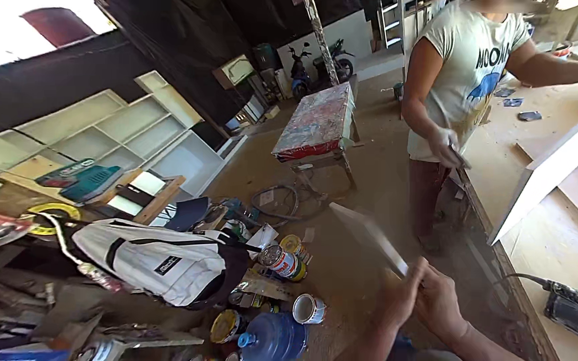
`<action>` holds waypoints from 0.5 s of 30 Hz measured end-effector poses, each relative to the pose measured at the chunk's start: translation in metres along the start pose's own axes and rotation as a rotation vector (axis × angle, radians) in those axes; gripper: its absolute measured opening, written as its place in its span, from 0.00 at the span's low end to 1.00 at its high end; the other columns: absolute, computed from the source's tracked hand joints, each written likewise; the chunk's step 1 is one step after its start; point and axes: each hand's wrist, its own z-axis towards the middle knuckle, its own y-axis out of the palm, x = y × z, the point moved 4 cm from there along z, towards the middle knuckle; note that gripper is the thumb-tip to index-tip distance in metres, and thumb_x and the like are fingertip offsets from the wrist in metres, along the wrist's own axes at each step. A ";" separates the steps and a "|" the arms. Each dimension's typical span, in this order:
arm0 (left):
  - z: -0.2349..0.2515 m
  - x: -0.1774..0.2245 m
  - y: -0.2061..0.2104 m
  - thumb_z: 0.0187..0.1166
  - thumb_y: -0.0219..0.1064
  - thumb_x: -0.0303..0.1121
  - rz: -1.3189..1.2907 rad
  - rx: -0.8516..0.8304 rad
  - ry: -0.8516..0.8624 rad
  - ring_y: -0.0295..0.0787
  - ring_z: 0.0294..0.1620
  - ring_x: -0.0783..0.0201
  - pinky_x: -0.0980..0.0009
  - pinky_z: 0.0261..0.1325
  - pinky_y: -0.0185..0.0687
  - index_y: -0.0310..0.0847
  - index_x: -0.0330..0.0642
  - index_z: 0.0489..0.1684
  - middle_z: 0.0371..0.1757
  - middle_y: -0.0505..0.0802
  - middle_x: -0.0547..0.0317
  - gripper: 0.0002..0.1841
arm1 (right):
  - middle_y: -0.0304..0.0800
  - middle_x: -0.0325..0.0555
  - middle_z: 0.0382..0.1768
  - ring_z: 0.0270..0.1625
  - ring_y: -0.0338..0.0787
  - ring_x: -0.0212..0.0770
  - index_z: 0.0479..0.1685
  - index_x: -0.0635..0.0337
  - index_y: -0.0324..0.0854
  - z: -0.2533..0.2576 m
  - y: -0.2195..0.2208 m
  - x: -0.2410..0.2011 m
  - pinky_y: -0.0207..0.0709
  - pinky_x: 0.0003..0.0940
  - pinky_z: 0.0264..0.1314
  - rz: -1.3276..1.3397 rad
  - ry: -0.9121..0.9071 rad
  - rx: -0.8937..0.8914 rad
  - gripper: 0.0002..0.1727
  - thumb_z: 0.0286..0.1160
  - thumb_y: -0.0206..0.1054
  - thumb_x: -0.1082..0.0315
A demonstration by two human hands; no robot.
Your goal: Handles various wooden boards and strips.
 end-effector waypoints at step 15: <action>0.024 0.010 -0.109 0.90 0.53 0.27 -0.010 0.492 0.240 0.94 0.45 0.66 0.64 0.52 0.93 0.73 0.29 0.65 0.45 0.92 0.53 0.14 | 0.79 0.55 0.77 0.85 0.73 0.52 0.73 0.54 0.80 0.011 0.090 -0.041 0.64 0.53 0.89 0.063 -0.189 -0.482 0.32 0.80 0.61 0.40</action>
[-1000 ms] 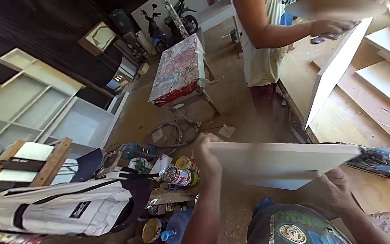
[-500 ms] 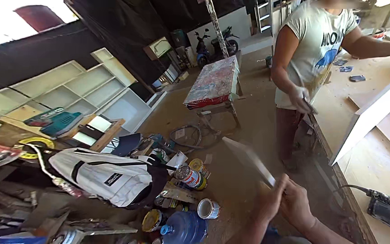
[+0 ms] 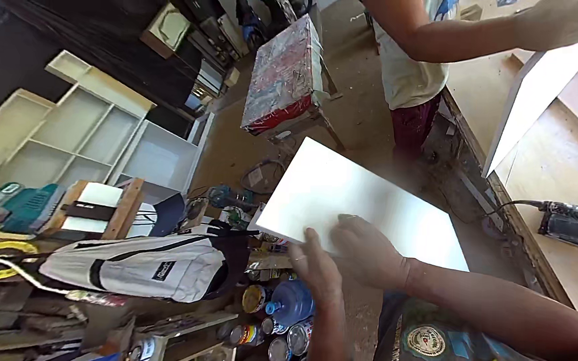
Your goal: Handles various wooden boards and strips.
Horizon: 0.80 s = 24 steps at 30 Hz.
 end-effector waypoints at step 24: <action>0.051 -0.120 -0.066 0.90 0.58 0.39 -0.185 0.126 -0.604 0.88 0.63 0.52 0.49 0.64 0.86 0.67 0.34 0.79 0.66 0.86 0.40 0.24 | 0.94 0.43 0.46 0.46 0.95 0.34 0.75 0.58 0.68 -0.174 0.000 0.172 0.92 0.36 0.50 1.161 1.196 0.578 0.20 0.91 0.51 0.60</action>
